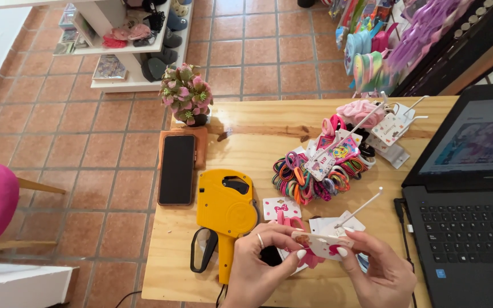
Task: Attaching price tags or labels to packs of hair ties using a tagging gun and organizing them onto display hooks.
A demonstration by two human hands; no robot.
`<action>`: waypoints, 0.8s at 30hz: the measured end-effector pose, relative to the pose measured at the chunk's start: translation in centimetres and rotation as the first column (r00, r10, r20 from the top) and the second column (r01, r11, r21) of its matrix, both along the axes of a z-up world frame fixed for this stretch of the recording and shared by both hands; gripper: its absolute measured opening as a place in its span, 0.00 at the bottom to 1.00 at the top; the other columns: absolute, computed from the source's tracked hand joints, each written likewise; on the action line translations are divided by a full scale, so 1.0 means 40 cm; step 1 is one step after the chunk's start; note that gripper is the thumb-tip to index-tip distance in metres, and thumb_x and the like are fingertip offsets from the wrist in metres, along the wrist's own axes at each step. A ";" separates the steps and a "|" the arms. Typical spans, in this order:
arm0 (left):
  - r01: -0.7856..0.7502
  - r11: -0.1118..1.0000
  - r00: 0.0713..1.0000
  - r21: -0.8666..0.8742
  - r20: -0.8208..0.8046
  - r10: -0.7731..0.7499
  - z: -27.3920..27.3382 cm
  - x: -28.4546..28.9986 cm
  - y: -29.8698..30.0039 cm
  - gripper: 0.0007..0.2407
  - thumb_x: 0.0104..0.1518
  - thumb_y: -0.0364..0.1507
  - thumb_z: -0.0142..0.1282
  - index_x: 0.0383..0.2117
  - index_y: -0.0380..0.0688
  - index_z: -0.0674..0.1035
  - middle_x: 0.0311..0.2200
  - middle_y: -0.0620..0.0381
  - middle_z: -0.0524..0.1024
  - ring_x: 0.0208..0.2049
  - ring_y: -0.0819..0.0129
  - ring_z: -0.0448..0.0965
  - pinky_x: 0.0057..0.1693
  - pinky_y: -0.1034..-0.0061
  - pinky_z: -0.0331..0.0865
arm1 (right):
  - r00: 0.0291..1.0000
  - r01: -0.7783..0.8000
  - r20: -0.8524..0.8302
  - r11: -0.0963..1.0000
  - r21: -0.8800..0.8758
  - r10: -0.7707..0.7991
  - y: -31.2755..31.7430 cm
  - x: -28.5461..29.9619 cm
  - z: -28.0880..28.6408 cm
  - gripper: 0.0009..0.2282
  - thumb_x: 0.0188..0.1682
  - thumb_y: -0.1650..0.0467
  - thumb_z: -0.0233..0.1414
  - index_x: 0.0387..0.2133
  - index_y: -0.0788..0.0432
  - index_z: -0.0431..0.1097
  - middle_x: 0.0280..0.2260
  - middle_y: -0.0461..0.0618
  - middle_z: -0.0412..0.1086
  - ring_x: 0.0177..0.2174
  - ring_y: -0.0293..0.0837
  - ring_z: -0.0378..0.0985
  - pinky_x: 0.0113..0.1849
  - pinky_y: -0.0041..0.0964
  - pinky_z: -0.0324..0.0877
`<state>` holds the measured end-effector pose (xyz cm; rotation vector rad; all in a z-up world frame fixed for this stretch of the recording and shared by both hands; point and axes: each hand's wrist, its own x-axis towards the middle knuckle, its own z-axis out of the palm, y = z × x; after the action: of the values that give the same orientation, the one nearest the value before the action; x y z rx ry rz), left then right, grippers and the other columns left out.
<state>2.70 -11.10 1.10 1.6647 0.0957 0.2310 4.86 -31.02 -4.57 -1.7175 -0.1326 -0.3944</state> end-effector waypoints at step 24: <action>0.154 0.955 0.988 -0.254 0.022 -0.154 0.010 -0.013 -0.003 0.21 0.47 0.23 0.72 0.48 0.39 0.77 0.39 0.47 0.86 0.30 0.72 0.83 0.36 0.80 0.82 | 0.992 -0.022 -0.120 0.982 0.188 0.045 -0.031 -0.034 -0.027 0.17 0.39 0.78 0.62 0.43 0.64 0.69 0.31 0.63 0.81 0.31 0.42 0.85 0.44 0.33 0.78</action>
<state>2.20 -11.20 1.49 1.4070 -0.0068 0.0971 3.51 -32.24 -5.63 -1.5478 -0.0328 -0.2655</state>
